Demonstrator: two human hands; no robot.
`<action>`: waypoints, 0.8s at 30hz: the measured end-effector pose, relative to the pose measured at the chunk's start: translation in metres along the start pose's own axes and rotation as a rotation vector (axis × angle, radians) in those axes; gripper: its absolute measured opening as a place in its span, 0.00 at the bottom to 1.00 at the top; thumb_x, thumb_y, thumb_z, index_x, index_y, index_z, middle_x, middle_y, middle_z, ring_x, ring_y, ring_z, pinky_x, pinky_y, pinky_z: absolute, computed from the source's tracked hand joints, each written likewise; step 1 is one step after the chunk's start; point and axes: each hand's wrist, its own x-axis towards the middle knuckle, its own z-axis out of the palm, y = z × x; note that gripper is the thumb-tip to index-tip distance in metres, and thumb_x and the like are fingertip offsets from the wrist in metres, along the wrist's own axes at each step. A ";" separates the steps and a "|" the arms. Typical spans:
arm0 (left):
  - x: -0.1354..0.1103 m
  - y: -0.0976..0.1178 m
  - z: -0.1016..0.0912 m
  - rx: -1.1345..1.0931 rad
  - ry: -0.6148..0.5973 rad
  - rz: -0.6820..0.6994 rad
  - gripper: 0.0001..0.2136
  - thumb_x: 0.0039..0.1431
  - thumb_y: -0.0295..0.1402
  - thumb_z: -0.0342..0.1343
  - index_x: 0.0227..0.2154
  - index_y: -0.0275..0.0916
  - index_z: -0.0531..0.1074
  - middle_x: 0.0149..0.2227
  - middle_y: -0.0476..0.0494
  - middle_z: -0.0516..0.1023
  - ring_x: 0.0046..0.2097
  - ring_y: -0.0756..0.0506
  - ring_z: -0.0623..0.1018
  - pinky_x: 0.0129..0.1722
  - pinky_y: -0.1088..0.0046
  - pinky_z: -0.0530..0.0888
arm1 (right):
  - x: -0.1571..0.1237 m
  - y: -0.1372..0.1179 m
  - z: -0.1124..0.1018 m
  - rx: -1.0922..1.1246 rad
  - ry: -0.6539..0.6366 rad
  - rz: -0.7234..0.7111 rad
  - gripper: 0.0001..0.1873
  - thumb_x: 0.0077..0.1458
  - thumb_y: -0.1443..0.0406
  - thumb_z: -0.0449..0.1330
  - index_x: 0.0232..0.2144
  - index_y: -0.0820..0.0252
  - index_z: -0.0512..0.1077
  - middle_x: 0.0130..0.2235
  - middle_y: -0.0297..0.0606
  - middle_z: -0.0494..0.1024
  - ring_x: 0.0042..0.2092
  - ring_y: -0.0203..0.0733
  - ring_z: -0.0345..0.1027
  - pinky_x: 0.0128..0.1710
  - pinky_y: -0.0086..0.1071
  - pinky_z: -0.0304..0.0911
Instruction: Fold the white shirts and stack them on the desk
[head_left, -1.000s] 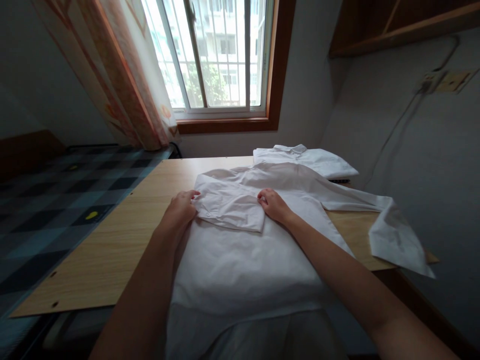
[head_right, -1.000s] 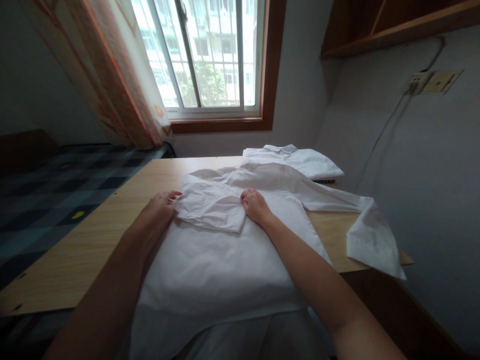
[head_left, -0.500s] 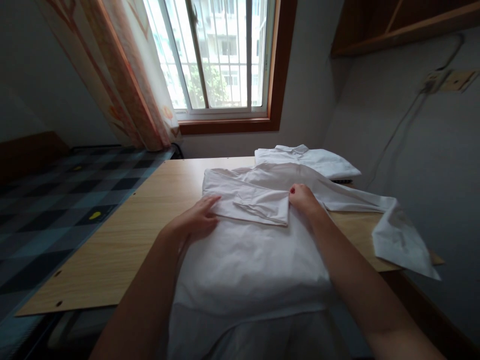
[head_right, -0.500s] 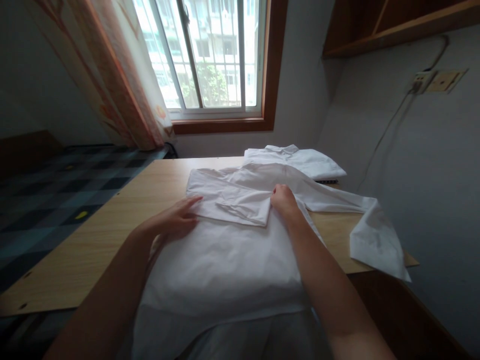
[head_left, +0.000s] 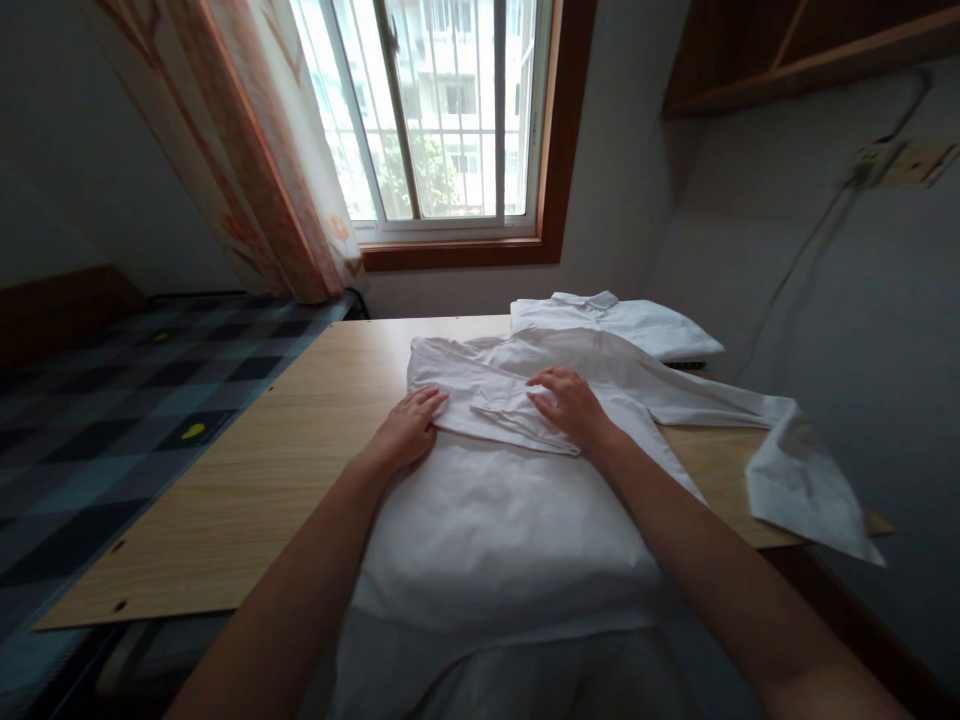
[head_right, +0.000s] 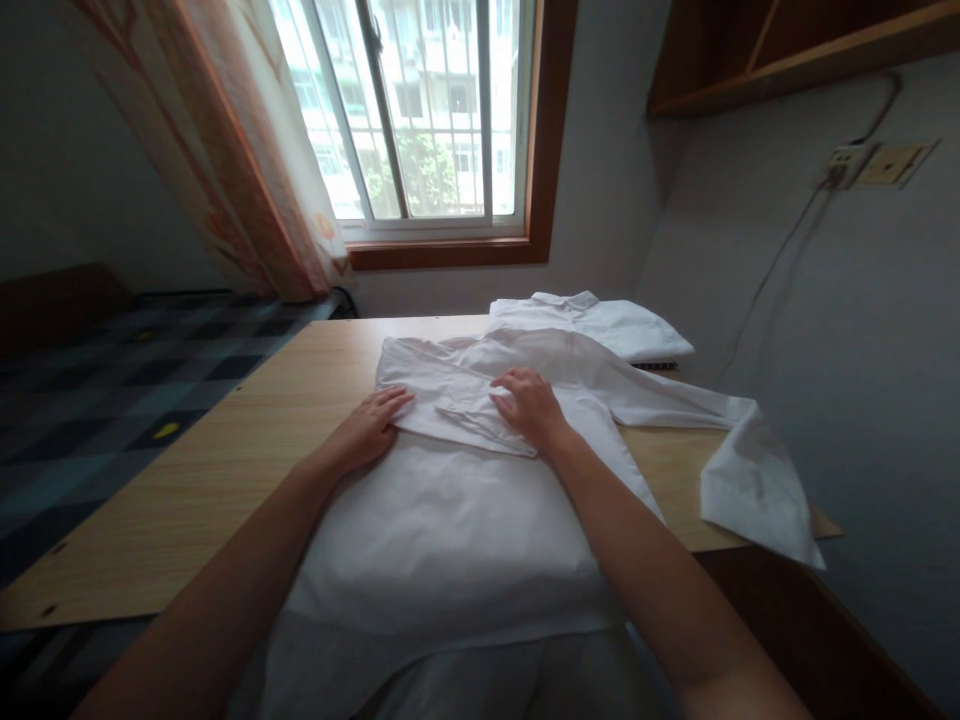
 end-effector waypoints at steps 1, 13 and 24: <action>0.001 0.003 0.001 0.009 0.001 -0.005 0.30 0.53 0.24 0.47 0.61 0.33 0.65 0.65 0.37 0.63 0.67 0.40 0.60 0.67 0.60 0.57 | -0.002 -0.009 0.004 0.018 -0.022 -0.028 0.17 0.59 0.58 0.60 0.47 0.57 0.75 0.50 0.43 0.76 0.54 0.47 0.66 0.57 0.39 0.57; 0.009 0.010 0.002 0.040 -0.097 -0.045 0.26 0.60 0.35 0.49 0.62 0.43 0.64 0.67 0.42 0.61 0.68 0.39 0.59 0.67 0.59 0.56 | -0.009 -0.043 0.014 -0.172 -0.179 -0.039 0.11 0.61 0.64 0.53 0.32 0.58 0.76 0.39 0.45 0.80 0.42 0.46 0.72 0.42 0.33 0.61; 0.011 0.008 0.000 0.064 -0.106 -0.093 0.28 0.58 0.37 0.53 0.63 0.42 0.64 0.67 0.39 0.61 0.68 0.36 0.58 0.66 0.59 0.57 | 0.015 0.005 -0.060 0.918 0.685 0.497 0.09 0.48 0.60 0.58 0.28 0.55 0.60 0.22 0.24 0.62 0.24 0.32 0.57 0.25 0.25 0.58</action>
